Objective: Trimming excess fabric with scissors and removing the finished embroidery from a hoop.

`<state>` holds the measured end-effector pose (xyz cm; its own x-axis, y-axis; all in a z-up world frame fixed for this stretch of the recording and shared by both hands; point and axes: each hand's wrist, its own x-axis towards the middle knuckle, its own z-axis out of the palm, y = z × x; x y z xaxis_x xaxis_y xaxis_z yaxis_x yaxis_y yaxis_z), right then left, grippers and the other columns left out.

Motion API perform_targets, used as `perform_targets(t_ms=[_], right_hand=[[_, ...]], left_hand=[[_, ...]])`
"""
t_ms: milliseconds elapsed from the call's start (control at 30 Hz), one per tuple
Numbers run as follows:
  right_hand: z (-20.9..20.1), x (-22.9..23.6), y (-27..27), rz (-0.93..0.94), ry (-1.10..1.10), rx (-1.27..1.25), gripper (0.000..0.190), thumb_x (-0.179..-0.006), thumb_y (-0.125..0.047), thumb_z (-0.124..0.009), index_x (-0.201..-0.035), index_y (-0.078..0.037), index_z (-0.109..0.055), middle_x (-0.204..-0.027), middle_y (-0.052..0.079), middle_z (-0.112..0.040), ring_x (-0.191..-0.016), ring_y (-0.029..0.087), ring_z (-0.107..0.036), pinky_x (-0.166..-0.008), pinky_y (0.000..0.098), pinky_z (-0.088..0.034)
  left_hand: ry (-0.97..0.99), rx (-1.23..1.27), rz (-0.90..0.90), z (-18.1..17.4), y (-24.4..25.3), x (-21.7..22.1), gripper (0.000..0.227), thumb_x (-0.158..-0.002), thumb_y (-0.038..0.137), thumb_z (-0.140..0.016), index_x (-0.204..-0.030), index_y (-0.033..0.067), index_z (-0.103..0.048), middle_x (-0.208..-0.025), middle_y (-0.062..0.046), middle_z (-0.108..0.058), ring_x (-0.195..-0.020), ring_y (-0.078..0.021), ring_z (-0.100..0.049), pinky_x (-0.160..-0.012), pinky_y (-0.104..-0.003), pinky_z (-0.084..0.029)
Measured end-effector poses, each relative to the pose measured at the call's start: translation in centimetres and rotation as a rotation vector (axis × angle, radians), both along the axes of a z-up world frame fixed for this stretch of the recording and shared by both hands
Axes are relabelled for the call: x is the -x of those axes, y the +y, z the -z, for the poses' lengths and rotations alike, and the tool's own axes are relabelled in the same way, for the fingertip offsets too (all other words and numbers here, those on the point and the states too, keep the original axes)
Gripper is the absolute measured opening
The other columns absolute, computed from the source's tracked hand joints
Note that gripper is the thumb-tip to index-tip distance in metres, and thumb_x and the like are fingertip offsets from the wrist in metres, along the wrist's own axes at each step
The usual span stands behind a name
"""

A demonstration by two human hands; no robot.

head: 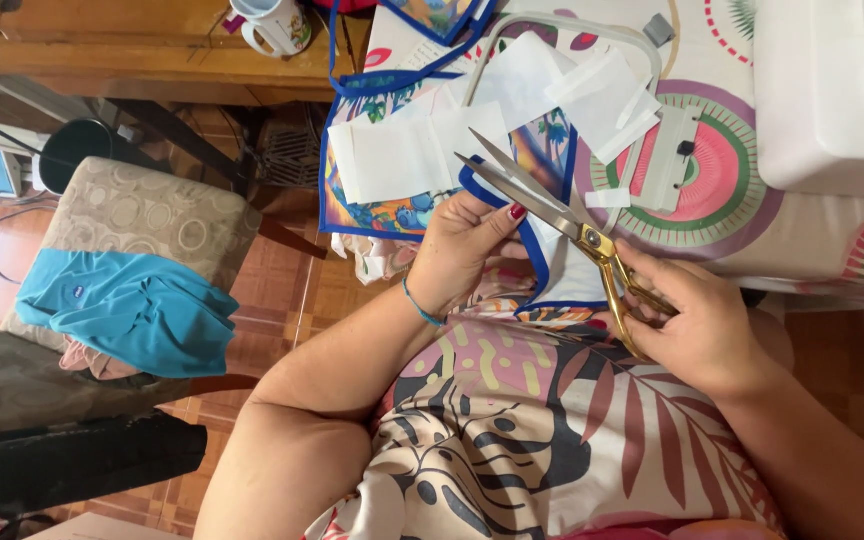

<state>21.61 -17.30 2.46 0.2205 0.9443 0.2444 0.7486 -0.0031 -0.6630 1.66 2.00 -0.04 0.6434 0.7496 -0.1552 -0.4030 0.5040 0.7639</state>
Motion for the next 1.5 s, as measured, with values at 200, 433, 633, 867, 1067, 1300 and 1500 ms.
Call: perform_targets(t_ms=[200,433,633,867,1067,1300,1500], right_hand=[[-0.1,-0.4,0.8,0.001,0.034,-0.038,0.074,-0.075,-0.007,-0.088,-0.145,-0.006,-0.063,-0.083,0.003,-0.068,-0.062,0.007,-0.058,-0.067,0.0227,-0.052],[0.9,-1.9,1.4,0.001,-0.108,-0.062,0.075,-0.076,-0.018,-0.091,-0.145,-0.011,-0.064,-0.093,0.004,-0.075,-0.076,0.013,-0.068,-0.075,0.0270,-0.055],[0.4,-1.9,2.7,0.033,0.029,-0.050,0.076,-0.072,-0.016,-0.093,-0.142,-0.008,-0.065,-0.102,0.006,-0.078,-0.079,0.007,-0.069,-0.076,0.0225,-0.055],[-0.3,-2.6,4.1,0.040,0.088,0.063,0.072,-0.078,-0.018,-0.087,-0.146,-0.014,-0.063,-0.087,-0.004,-0.071,-0.078,0.004,-0.059,-0.074,0.0219,-0.049],[-1.3,-2.7,5.0,0.027,0.277,0.137,0.074,-0.078,-0.011,-0.086,-0.147,-0.011,-0.061,-0.089,-0.002,-0.077,-0.079,0.004,-0.065,-0.078,0.0210,-0.052],[-1.4,-2.4,5.1,0.039,0.216,0.106,0.072,-0.078,-0.010,-0.085,-0.146,-0.011,-0.061,-0.102,0.001,-0.080,-0.089,0.004,-0.068,-0.084,0.0209,-0.053],[-3.5,-2.1,6.5,0.063,0.466,0.152,0.066,-0.080,0.009,-0.076,-0.143,-0.004,-0.060,-0.113,0.011,-0.078,-0.098,0.015,-0.075,-0.091,0.0288,-0.059]], left_hand=[[-0.049,-0.065,0.005,-0.1,0.7,-1.0,0.013,-0.094,0.005,-0.072,-0.087,0.0033,-0.062,-0.082,-0.019,-0.074,-0.067,-0.0245,-0.075,-0.061,-0.030,-0.068],[-0.028,-0.086,0.028,-0.6,2.2,-1.7,0.017,-0.093,0.007,-0.074,-0.083,0.0075,-0.061,-0.074,-0.013,-0.070,-0.065,-0.0229,-0.074,-0.060,-0.029,-0.068],[0.054,-0.076,0.054,-0.4,3.4,-2.4,0.021,-0.093,0.008,-0.074,-0.081,0.0095,-0.057,-0.070,-0.012,-0.068,-0.065,-0.0254,-0.076,-0.051,-0.021,-0.061],[0.121,-0.082,0.042,-2.2,4.4,-3.5,0.030,-0.092,0.014,-0.075,-0.071,0.0106,-0.053,-0.065,-0.006,-0.060,-0.055,-0.0121,-0.063,-0.056,-0.025,-0.065],[0.138,-0.067,0.065,-2.3,5.1,-3.8,0.034,-0.092,0.013,-0.074,-0.070,0.0111,-0.049,-0.062,-0.005,-0.054,-0.052,-0.0111,-0.060,-0.056,-0.024,-0.065],[0.117,-0.060,0.064,-1.6,5.1,-3.8,0.030,-0.092,0.010,-0.074,-0.073,0.0096,-0.051,-0.067,-0.009,-0.062,-0.055,-0.0138,-0.065,-0.055,-0.024,-0.064],[0.080,-0.041,0.082,-1.9,5.4,-3.9,0.026,-0.094,0.014,-0.073,-0.073,0.0076,-0.059,-0.076,-0.014,-0.073,-0.063,-0.0165,-0.071,-0.058,-0.027,-0.066]])
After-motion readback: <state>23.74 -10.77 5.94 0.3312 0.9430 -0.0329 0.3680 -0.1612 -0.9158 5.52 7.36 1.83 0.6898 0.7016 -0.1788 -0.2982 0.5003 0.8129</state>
